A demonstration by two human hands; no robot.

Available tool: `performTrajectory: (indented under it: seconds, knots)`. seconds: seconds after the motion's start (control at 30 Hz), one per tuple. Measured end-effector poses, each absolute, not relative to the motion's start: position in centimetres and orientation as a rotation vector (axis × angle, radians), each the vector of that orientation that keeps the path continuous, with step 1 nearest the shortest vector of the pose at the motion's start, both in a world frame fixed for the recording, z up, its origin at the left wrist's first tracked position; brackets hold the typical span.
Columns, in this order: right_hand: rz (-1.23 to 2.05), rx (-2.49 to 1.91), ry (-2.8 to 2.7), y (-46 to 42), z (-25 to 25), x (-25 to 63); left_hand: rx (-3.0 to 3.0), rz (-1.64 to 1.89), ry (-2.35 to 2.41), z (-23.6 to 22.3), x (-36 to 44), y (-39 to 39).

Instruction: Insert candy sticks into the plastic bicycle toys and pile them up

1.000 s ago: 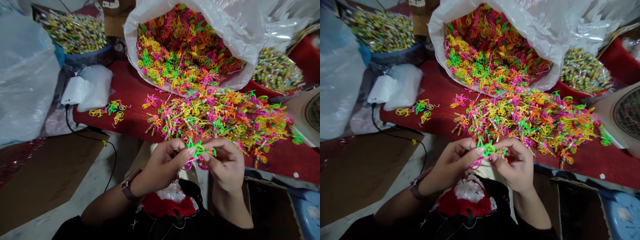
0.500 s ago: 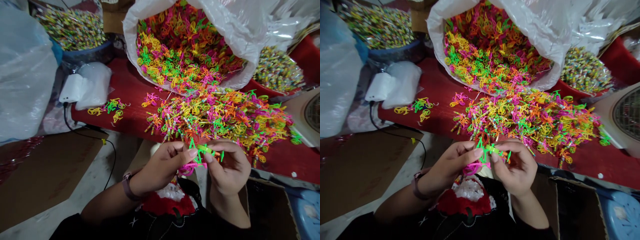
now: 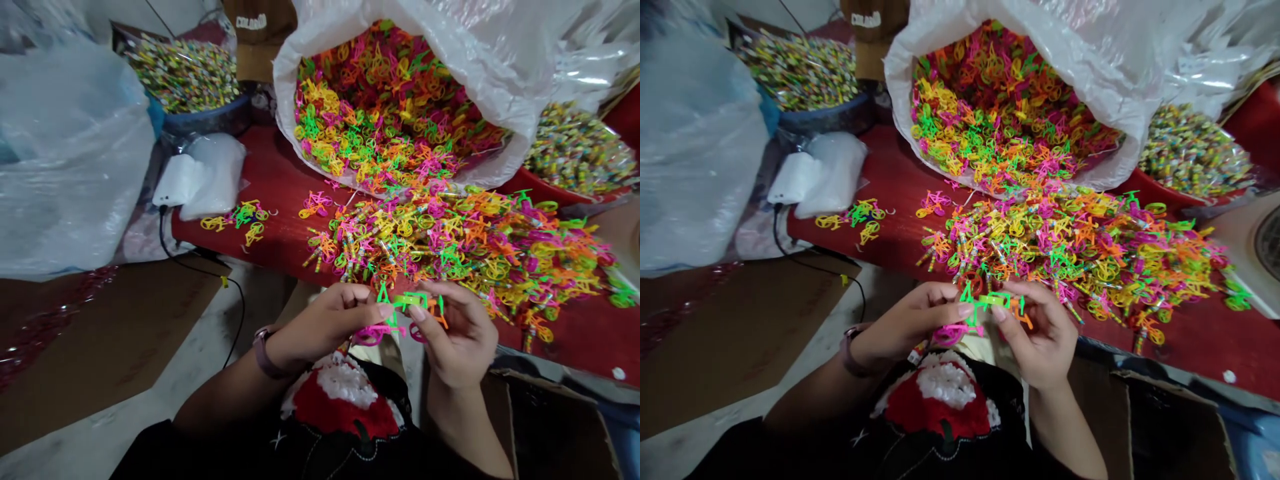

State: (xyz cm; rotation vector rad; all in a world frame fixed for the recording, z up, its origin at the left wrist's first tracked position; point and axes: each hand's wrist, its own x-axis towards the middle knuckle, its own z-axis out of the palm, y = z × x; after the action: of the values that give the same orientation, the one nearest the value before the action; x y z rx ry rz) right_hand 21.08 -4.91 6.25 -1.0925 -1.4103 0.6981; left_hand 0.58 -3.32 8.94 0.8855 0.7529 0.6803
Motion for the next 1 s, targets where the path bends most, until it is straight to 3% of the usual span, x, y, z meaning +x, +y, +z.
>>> performTrajectory:
  seconds: [0.27, 0.5, 0.67, 0.87, 1.0]
  knots:
    - [1.192, -1.219, -1.099, -2.2, 5.0, 19.4, 1.056, 0.621, 0.687, 8.6, 0.3, -3.9]
    - [1.138, -1.276, -1.109, -1.9, 3.7, 20.3, 1.047, 1.107, 1.422, 5.0, -6.9, 0.9]
    - [1.214, -1.27, -1.103, -1.8, 3.2, 19.5, 1.002, 1.217, 1.729, 0.6, -10.9, 6.9]
    - [1.363, -1.195, -1.083, -1.4, 2.8, 18.5, 0.886, 1.47, 1.599, 0.0, -9.2, 6.9]
    - [1.46, -1.143, -1.009, -1.4, 2.8, 18.0, 0.797, 1.415, 1.261, 0.3, -6.8, 3.4]
